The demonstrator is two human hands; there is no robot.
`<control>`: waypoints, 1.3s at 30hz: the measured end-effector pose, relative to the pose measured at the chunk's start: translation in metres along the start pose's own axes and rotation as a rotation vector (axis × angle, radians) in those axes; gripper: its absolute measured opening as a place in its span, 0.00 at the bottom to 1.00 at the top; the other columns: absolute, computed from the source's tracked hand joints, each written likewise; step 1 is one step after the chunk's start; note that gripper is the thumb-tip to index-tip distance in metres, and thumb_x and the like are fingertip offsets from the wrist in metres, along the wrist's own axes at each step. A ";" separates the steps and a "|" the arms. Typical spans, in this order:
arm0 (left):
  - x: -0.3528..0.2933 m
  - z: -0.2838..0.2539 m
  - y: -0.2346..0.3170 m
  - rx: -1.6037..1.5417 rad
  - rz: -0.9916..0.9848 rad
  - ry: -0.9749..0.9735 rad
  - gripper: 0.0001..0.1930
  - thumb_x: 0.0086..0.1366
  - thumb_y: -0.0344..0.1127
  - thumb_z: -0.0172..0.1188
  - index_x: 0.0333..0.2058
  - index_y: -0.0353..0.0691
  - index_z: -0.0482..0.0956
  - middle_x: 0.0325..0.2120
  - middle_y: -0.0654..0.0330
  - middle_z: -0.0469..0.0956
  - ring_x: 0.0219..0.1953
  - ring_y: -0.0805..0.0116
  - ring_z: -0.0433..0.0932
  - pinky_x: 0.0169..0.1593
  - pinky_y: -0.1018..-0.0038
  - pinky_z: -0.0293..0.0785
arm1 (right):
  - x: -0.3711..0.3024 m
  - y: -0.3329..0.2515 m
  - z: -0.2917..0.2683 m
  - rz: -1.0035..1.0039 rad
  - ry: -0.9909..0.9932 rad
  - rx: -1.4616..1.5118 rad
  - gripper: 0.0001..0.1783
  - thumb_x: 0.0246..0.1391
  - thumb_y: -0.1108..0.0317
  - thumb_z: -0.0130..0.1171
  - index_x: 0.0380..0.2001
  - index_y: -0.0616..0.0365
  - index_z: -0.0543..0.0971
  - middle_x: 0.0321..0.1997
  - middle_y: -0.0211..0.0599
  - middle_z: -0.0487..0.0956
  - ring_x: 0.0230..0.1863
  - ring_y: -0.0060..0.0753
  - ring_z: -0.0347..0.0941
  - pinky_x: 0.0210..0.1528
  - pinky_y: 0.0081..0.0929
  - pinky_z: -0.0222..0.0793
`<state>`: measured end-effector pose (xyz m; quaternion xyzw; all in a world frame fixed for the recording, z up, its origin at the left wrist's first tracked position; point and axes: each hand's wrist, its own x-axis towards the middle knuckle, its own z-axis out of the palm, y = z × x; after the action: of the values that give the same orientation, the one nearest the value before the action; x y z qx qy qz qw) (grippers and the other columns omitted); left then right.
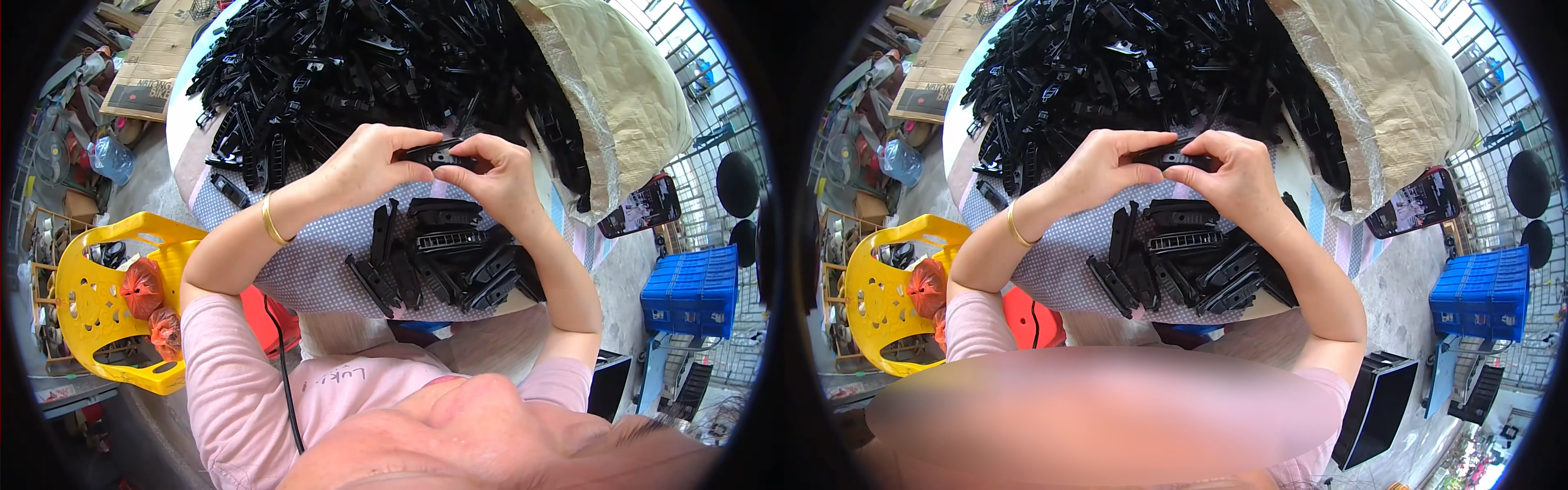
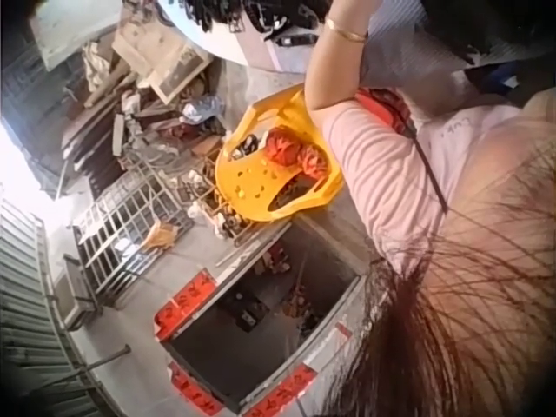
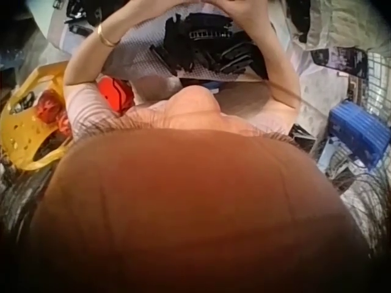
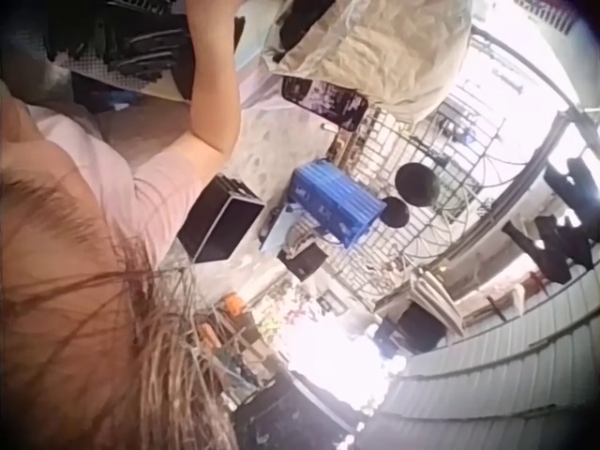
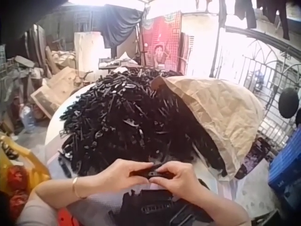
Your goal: Assembling small black plastic industrial components at a workbench by picking them from a large pile and grouping them.
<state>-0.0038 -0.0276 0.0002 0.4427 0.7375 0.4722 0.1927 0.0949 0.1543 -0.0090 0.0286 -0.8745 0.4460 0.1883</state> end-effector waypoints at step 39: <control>-0.002 0.005 -0.004 0.323 0.486 0.115 0.21 0.49 0.25 0.64 0.45 0.35 0.76 0.36 0.50 0.80 0.34 0.59 0.80 0.37 0.74 0.77 | 0.002 0.001 -0.009 -0.380 -0.078 -0.315 0.18 0.37 0.70 0.69 0.34 0.63 0.78 0.30 0.44 0.78 0.31 0.43 0.75 0.34 0.29 0.70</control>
<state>-0.0016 -0.0273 -0.0061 0.6039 0.6851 0.4053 -0.0411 0.0961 0.1623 -0.0039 0.1800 -0.9188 0.2596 0.2368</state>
